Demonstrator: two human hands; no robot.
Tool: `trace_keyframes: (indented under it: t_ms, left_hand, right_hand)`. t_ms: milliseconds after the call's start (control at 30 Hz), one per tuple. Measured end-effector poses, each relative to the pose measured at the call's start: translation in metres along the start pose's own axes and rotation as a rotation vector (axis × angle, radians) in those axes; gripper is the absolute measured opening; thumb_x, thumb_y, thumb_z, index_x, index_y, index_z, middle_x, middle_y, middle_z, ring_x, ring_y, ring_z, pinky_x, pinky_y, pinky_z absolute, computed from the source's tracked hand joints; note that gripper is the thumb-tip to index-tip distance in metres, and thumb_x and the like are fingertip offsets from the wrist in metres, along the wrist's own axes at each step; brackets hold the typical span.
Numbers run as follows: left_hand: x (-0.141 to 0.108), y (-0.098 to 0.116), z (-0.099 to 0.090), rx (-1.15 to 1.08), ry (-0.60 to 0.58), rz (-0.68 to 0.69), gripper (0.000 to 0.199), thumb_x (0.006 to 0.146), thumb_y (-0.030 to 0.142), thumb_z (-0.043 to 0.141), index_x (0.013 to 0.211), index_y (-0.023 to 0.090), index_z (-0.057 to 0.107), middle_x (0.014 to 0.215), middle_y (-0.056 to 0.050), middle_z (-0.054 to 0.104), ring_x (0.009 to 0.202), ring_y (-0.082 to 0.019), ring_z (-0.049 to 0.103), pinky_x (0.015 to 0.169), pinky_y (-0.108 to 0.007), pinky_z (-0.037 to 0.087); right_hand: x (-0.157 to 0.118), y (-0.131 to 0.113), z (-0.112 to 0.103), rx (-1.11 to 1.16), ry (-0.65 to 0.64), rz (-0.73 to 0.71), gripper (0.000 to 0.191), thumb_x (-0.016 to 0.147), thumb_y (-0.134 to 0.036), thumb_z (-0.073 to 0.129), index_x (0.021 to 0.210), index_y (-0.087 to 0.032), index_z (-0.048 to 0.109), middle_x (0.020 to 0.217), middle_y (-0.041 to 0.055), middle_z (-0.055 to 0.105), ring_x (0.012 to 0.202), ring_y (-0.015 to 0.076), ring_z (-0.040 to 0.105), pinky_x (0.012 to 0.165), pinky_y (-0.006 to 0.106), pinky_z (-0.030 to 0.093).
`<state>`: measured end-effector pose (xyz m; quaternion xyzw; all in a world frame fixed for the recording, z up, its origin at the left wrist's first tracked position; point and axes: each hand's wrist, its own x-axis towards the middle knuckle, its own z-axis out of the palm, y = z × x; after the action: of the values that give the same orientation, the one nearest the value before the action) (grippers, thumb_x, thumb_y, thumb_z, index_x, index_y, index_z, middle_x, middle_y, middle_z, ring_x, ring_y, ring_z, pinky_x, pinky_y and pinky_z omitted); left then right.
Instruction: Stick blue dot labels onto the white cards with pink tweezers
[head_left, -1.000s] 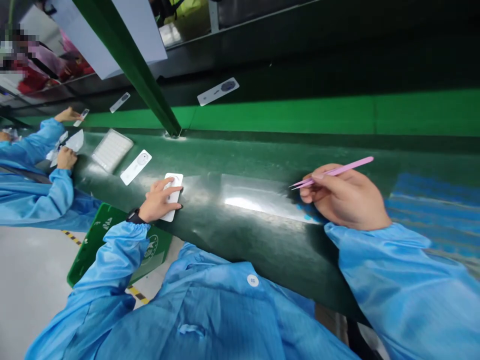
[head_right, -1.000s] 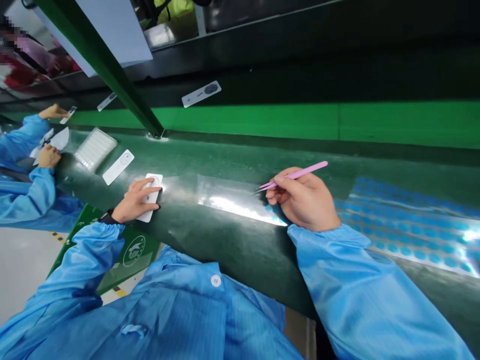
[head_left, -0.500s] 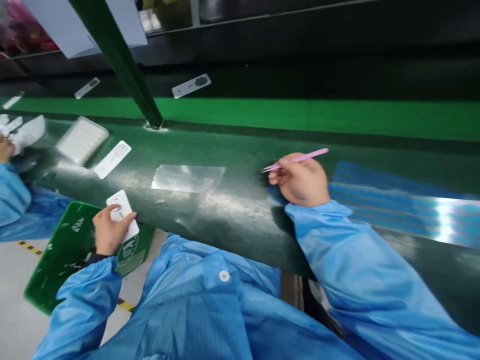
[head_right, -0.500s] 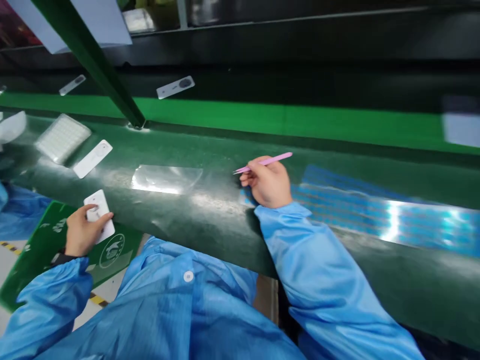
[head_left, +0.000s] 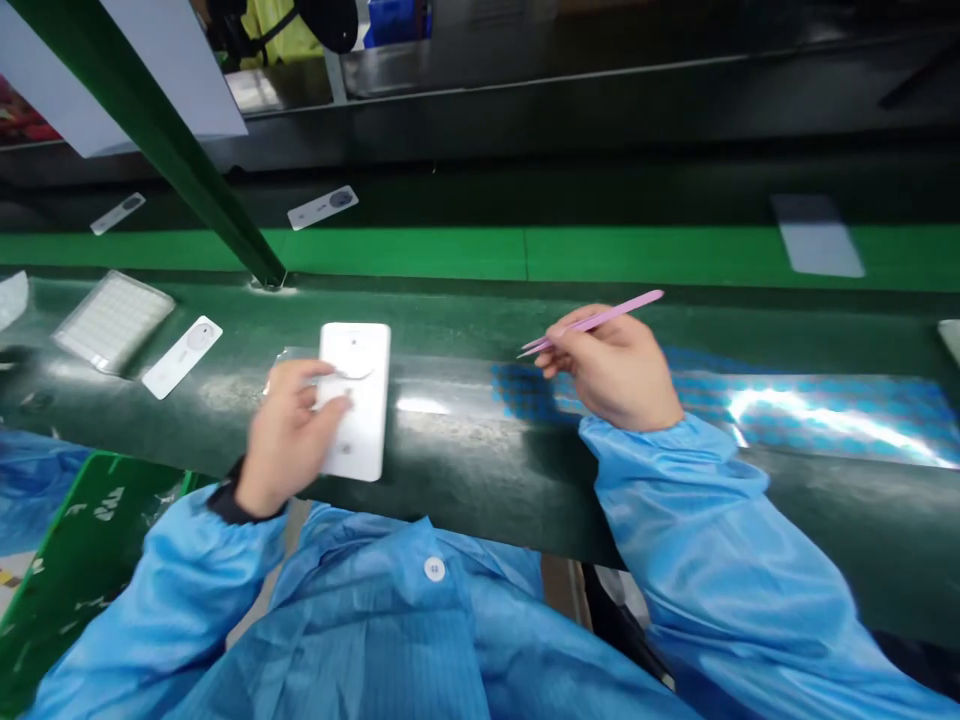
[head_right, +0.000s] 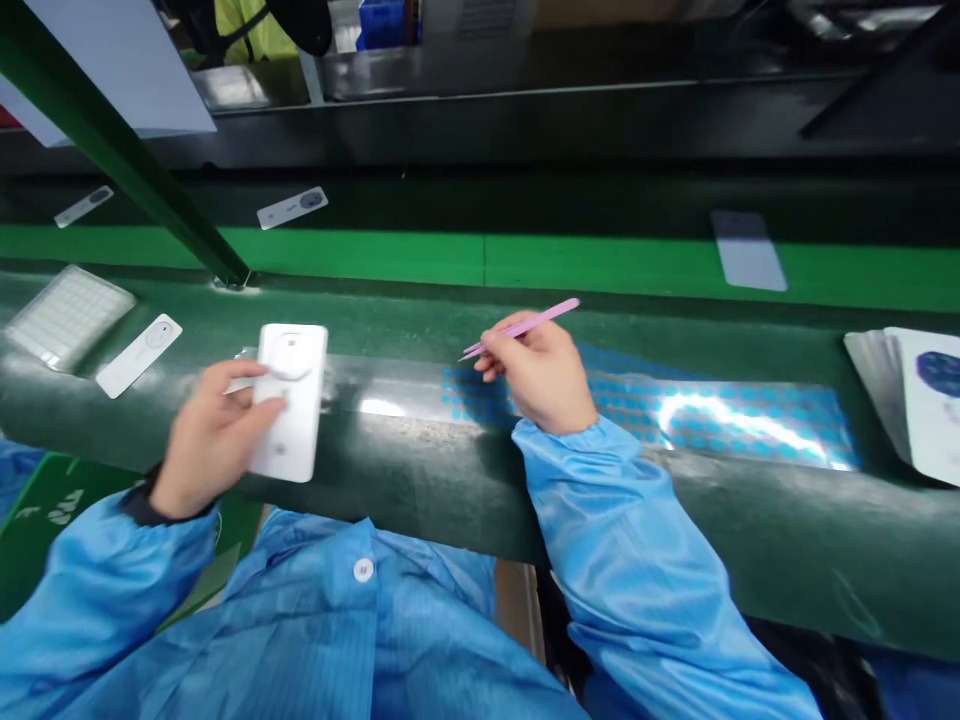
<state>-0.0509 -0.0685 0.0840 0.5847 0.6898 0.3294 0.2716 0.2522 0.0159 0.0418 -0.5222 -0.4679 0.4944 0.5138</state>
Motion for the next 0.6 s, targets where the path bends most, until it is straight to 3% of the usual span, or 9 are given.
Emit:
trace_keyframes:
  t_ms: [67, 133, 233, 367, 600]
  left_hand:
    - [0.019, 0.007, 0.041, -0.016, -0.081, 0.125, 0.028, 0.079, 0.027, 0.058, 0.107, 0.021, 0.055, 0.115, -0.008, 0.056, 0.097, -0.019, 0.064, 0.081, -0.034, 0.057]
    - [0.033, 0.013, 0.077, 0.063, -0.185, 0.165, 0.027, 0.079, 0.017, 0.057, 0.105, 0.020, 0.055, 0.115, -0.009, 0.054, 0.106, -0.020, 0.059, 0.090, -0.035, 0.054]
    - [0.040, 0.018, 0.107, 0.229, -0.302, 0.151, 0.025, 0.081, 0.013, 0.054, 0.105, 0.019, 0.052, 0.112, -0.008, 0.054, 0.102, -0.020, 0.059, 0.089, -0.036, 0.053]
    - [0.038, 0.019, 0.108, 0.396, -0.375, 0.158, 0.024, 0.082, 0.019, 0.056, 0.105, 0.021, 0.047, 0.102, -0.006, 0.058, 0.094, -0.022, 0.061, 0.082, -0.037, 0.052]
    - [0.039, 0.019, 0.096, 0.515, -0.439, 0.116, 0.022, 0.085, 0.023, 0.055, 0.102, 0.021, 0.043, 0.089, -0.005, 0.062, 0.084, -0.023, 0.065, 0.073, -0.035, 0.051]
  right_hand:
    - [0.001, 0.004, -0.001, -0.103, -0.061, 0.074, 0.029, 0.066, -0.036, 0.082, 0.071, -0.019, 0.059, 0.056, 0.0014, 0.063, 0.049, 0.0153, 0.060, 0.044, 0.024, 0.049]
    - [0.005, 0.009, 0.000, -0.145, -0.100, 0.126, 0.025, 0.068, -0.031, 0.082, 0.071, -0.018, 0.060, 0.057, 0.0024, 0.065, 0.050, 0.0145, 0.061, 0.045, 0.022, 0.051]
    - [0.013, 0.014, 0.003, -0.119, -0.110, 0.213, 0.021, 0.073, -0.023, 0.080, 0.069, -0.016, 0.060, 0.058, 0.0036, 0.066, 0.051, 0.0142, 0.063, 0.046, 0.021, 0.053]
    - [0.020, 0.017, 0.000, -0.097, -0.110, 0.303, 0.020, 0.075, -0.016, 0.079, 0.069, -0.015, 0.060, 0.060, 0.0053, 0.067, 0.052, 0.0142, 0.065, 0.047, 0.020, 0.055]
    - [0.021, 0.019, -0.003, -0.116, -0.127, 0.308, 0.020, 0.074, -0.017, 0.081, 0.070, -0.014, 0.062, 0.063, 0.0069, 0.069, 0.053, 0.0142, 0.066, 0.048, 0.019, 0.056]
